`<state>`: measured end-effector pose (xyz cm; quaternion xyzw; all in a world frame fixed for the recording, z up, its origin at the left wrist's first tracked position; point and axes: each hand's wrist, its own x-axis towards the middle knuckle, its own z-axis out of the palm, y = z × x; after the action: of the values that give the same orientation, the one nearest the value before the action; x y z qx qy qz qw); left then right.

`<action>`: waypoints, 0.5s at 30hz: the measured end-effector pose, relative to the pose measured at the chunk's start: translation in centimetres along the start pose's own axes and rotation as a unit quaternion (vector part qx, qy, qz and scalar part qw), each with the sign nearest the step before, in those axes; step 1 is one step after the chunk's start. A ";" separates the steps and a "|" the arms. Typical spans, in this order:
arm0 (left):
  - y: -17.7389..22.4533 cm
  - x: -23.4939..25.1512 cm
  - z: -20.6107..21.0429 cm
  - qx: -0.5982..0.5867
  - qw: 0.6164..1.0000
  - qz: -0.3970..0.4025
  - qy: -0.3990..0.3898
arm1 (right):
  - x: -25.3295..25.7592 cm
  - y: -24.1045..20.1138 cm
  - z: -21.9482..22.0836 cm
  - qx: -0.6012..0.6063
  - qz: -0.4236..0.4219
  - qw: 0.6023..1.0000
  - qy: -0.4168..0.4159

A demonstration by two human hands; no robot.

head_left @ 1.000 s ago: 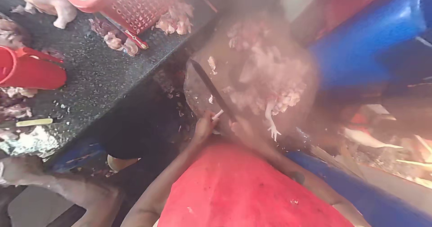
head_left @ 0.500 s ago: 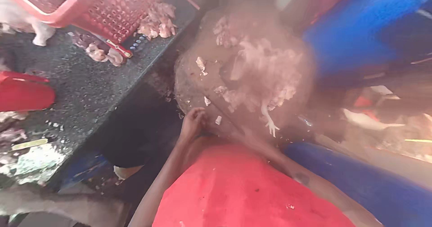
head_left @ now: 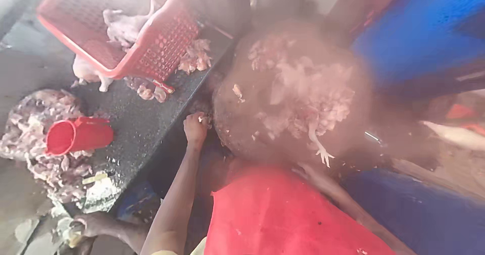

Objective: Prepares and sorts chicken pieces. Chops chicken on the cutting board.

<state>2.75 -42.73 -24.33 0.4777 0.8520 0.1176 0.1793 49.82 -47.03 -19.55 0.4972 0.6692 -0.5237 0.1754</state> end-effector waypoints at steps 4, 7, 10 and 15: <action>4.1 4.5 -1.1 -0.129 0.986 0.022 -0.099 | 0.9 -1.3 -0.5 0.038 0.053 0.997 0.048; 9.5 7.8 0.2 -0.132 0.974 0.082 -0.167 | -0.2 0.2 -2.0 0.020 0.014 0.999 0.043; 14.5 8.6 3.3 -0.036 0.970 0.145 -0.190 | -0.9 2.4 -2.3 -0.008 -0.012 1.000 -0.003; 20.0 2.4 4.1 -0.041 0.877 0.219 -0.425 | -0.8 5.1 -0.3 -0.014 0.014 0.999 0.036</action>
<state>18.80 -30.27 -21.11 0.6482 0.5618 -0.0260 0.5134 54.55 -47.40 -21.51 0.5228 0.6751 -0.4935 0.1653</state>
